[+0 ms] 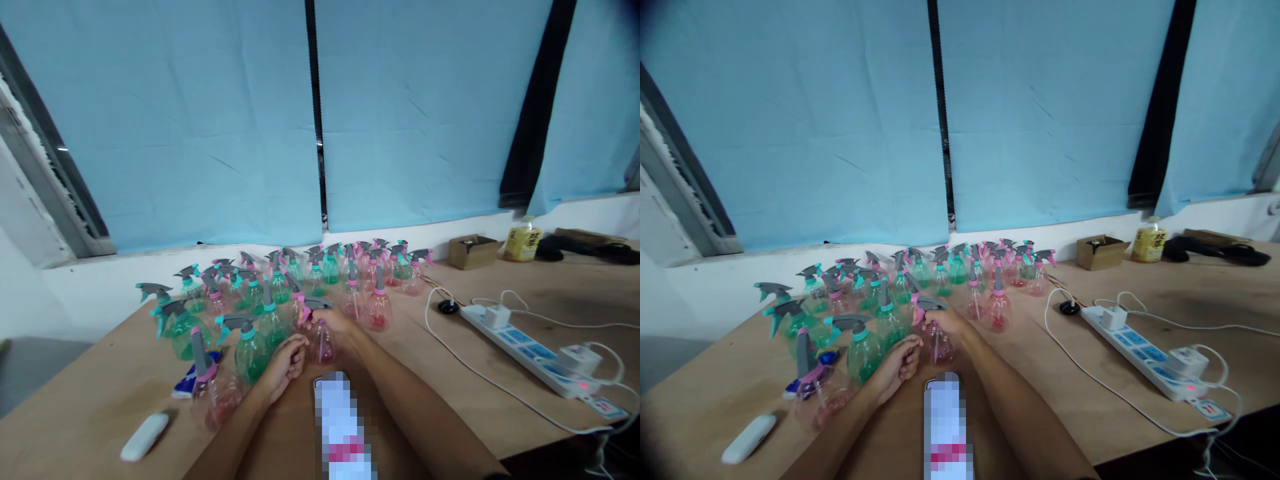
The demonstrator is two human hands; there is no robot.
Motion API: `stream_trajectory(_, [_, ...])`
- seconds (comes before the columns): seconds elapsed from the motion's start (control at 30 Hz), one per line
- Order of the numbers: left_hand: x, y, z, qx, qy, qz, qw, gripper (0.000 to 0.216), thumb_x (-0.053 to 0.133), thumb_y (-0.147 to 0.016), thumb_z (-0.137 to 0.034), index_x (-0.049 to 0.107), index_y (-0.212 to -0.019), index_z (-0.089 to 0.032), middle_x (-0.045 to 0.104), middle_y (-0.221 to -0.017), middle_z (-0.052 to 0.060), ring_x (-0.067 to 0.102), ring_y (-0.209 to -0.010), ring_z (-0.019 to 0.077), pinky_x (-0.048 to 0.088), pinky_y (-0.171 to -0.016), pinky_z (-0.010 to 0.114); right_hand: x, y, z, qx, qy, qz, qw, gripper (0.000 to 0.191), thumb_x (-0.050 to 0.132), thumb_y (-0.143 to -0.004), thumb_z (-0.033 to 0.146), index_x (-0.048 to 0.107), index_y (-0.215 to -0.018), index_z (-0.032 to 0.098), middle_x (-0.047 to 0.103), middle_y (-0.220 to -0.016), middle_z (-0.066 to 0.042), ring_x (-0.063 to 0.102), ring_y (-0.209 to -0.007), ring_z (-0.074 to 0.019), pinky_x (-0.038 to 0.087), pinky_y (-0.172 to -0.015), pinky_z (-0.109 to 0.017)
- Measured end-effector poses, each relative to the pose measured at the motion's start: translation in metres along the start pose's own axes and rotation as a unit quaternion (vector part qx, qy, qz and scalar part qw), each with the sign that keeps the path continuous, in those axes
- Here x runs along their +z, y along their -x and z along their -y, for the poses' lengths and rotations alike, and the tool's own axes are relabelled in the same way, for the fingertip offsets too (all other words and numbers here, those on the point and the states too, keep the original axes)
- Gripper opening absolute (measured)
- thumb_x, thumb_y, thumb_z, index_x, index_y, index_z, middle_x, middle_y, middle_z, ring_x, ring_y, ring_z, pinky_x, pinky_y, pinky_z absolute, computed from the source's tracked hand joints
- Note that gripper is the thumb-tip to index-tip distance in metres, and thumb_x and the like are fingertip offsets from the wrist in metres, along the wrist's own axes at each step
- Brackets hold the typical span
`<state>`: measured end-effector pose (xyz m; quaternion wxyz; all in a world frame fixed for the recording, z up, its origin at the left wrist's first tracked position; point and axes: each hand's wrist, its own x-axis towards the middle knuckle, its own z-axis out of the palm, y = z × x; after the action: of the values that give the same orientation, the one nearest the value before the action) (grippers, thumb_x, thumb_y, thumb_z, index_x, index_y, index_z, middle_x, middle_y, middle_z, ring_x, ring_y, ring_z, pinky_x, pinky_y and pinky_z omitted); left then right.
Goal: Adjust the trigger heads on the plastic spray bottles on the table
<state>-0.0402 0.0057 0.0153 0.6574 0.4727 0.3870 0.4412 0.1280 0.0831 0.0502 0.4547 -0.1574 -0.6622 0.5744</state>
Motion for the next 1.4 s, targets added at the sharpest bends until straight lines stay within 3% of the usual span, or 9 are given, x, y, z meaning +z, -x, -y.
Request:
stream_trajectory(0.6, [0.001, 0.001, -0.001, -0.002, 0.005, -0.006, 1.000, 0.022, 0.063, -0.080, -0.038, 0.053, -0.085, -0.019, 0.032, -0.053, -0.012, 0.018, -0.039, 0.0024, 0.008, -0.042, 0.018, 0.007, 0.001, 0.006, -0.022, 0.047, -0.060, 0.997, 0.024, 0.051, -0.059, 0.019, 0.070, -0.074, 0.018, 0.065, -0.064, 0.001, 0.056, -0.056, -0.0127, 0.042, -0.055, -0.023])
stream_trajectory(0.8, [0.003, 0.002, -0.002, -0.006, 0.002, -0.008, 1.000, 0.020, 0.062, -0.081, -0.037, 0.053, -0.085, -0.019, 0.032, -0.053, -0.011, 0.018, -0.039, 0.0023, 0.007, -0.042, 0.018, 0.008, -0.001, 0.000, -0.002, 0.045, -0.097, 0.994, 0.015, 0.053, -0.058, 0.021, 0.066, -0.064, 0.019, 0.061, -0.057, 0.001, 0.056, -0.056, -0.0140, 0.043, -0.056, -0.024])
stream_trajectory(1.07, [-0.002, -0.001, 0.002, 0.000, 0.001, 0.004, 1.000, 0.021, 0.061, -0.082, -0.038, 0.053, -0.086, -0.019, 0.032, -0.053, -0.011, 0.016, -0.039, 0.0026, 0.006, -0.041, 0.019, 0.010, 0.001, 0.001, -0.013, 0.011, -0.074, 0.997, 0.018, 0.051, -0.060, 0.019, 0.068, -0.067, 0.018, 0.062, -0.062, 0.000, 0.056, -0.057, -0.0133, 0.043, -0.058, -0.024])
stream_trajectory(1.27, [-0.002, -0.001, 0.001, 0.001, -0.003, -0.002, 1.000, 0.022, 0.062, -0.082, -0.039, 0.055, -0.087, -0.019, 0.032, -0.053, -0.011, 0.017, -0.039, 0.0030, 0.008, -0.040, 0.019, 0.003, -0.004, -0.015, -0.020, 0.063, -0.152, 0.986, 0.007, 0.056, -0.063, 0.018, 0.063, -0.061, 0.019, 0.059, -0.058, 0.002, 0.056, -0.057, -0.0129, 0.044, -0.059, -0.024])
stream_trajectory(1.4, [0.000, 0.000, 0.000, -0.001, -0.018, 0.000, 1.000, 0.022, 0.063, -0.081, -0.039, 0.057, -0.088, -0.018, 0.032, -0.054, -0.011, 0.017, -0.040, 0.0030, 0.008, -0.040, 0.019, 0.000, -0.007, -0.023, -0.036, 0.123, -0.233, 0.964, 0.009, 0.056, -0.071, 0.024, 0.064, -0.070, 0.018, 0.062, -0.064, 0.000, 0.058, -0.061, -0.0146, 0.046, -0.063, -0.026])
